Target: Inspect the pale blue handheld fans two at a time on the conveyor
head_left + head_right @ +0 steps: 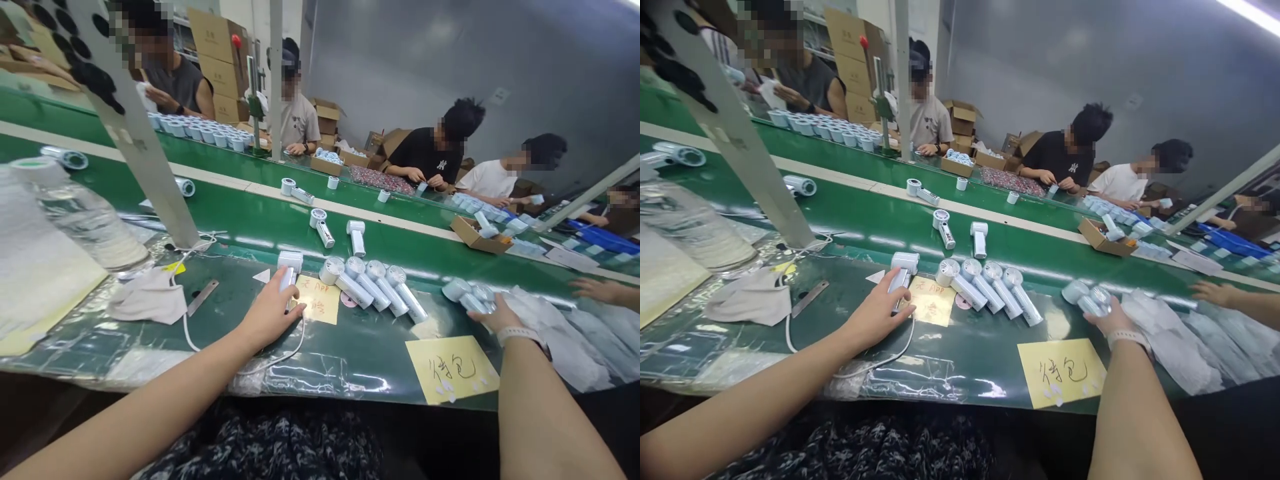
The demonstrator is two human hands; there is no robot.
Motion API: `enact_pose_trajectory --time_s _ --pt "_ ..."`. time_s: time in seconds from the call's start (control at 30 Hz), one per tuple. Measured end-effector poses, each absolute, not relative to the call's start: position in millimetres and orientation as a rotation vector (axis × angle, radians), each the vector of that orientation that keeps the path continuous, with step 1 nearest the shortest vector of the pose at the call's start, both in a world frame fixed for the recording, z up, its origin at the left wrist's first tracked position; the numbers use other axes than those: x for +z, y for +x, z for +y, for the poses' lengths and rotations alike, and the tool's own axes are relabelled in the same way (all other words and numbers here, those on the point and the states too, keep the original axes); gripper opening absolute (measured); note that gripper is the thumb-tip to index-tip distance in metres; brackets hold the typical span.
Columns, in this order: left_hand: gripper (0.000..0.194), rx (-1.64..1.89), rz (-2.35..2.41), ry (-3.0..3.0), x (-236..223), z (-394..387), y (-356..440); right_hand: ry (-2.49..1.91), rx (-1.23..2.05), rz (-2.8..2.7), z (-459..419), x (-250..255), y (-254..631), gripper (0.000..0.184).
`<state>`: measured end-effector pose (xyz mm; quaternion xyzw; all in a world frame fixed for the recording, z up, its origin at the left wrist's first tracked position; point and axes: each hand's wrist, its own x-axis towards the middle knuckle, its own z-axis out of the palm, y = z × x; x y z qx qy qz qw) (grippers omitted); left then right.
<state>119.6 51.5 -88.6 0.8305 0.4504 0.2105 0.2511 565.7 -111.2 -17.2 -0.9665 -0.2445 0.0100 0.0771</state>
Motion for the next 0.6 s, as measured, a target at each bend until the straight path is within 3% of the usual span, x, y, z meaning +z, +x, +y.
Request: enact_pose_trajectory --time_s 0.1,0.2,0.33,0.6 --pt "0.003 0.805 1.254 1.985 -87 55 116 -3.027 -0.010 -0.475 -111 -30 569 0.036" --pt "0.027 0.929 1.265 1.797 -90 62 111 -3.067 -0.121 -0.442 -80 -32 562 0.032" --pt "0.044 1.036 1.209 1.477 -96 72 106 -2.956 -0.029 -0.933 2 -33 530 0.035" --pt "0.026 1.189 1.105 1.115 -106 75 103 -2.577 0.405 -1.697 155 -49 419 0.031"
